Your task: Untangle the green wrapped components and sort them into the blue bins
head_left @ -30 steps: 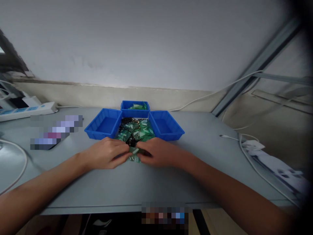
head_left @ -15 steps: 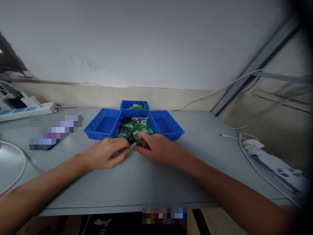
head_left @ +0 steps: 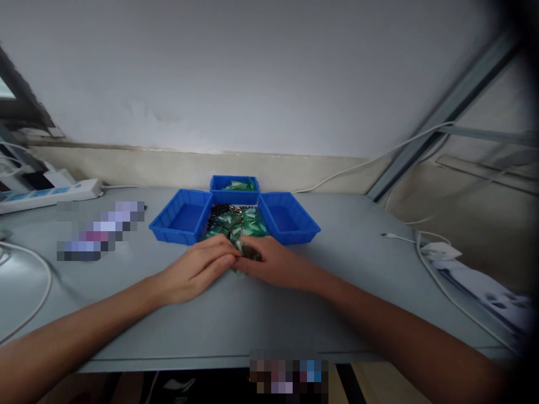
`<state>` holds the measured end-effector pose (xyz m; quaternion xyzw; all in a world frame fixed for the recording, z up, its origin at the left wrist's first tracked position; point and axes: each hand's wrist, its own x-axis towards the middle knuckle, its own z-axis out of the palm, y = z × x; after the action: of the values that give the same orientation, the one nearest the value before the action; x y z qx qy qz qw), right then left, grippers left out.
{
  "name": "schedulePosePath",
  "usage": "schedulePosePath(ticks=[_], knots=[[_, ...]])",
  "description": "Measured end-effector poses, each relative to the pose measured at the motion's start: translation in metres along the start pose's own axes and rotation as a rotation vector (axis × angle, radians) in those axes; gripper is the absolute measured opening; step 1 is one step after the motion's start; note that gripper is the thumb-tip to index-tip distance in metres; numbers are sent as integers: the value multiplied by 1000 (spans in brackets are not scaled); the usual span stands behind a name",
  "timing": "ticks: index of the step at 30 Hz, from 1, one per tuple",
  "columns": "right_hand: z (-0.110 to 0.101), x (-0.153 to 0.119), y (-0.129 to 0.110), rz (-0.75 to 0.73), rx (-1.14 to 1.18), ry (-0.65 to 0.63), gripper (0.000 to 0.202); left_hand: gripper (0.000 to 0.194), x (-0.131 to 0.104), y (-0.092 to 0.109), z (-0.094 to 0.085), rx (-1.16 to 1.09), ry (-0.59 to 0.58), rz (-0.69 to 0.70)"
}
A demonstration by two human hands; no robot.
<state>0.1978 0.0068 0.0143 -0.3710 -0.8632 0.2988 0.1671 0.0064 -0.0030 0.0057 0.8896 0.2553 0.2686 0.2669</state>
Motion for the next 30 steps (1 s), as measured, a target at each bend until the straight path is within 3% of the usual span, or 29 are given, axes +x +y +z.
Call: schedulePosePath(ticks=[3,6,9,15,24,30], knots=[[-2,3,5,-24,0,-12,19,17,1,-2,0,35,16,-12],[-4,4,8,-51,1,-37,12,12,2,-7,3,36,126,-45],[-7,3,7,-46,9,-22,10,25,1,-11,4,-62,214,-144],[-9,3,8,57,183,-1,9,19,2,-12,1,41,56,-278],[-5,3,8,112,370,-53,11,23,5,-8,0,-168,57,-393],[-9,1,8,62,152,-14,17,31,7,-10,-2,-76,133,-377]])
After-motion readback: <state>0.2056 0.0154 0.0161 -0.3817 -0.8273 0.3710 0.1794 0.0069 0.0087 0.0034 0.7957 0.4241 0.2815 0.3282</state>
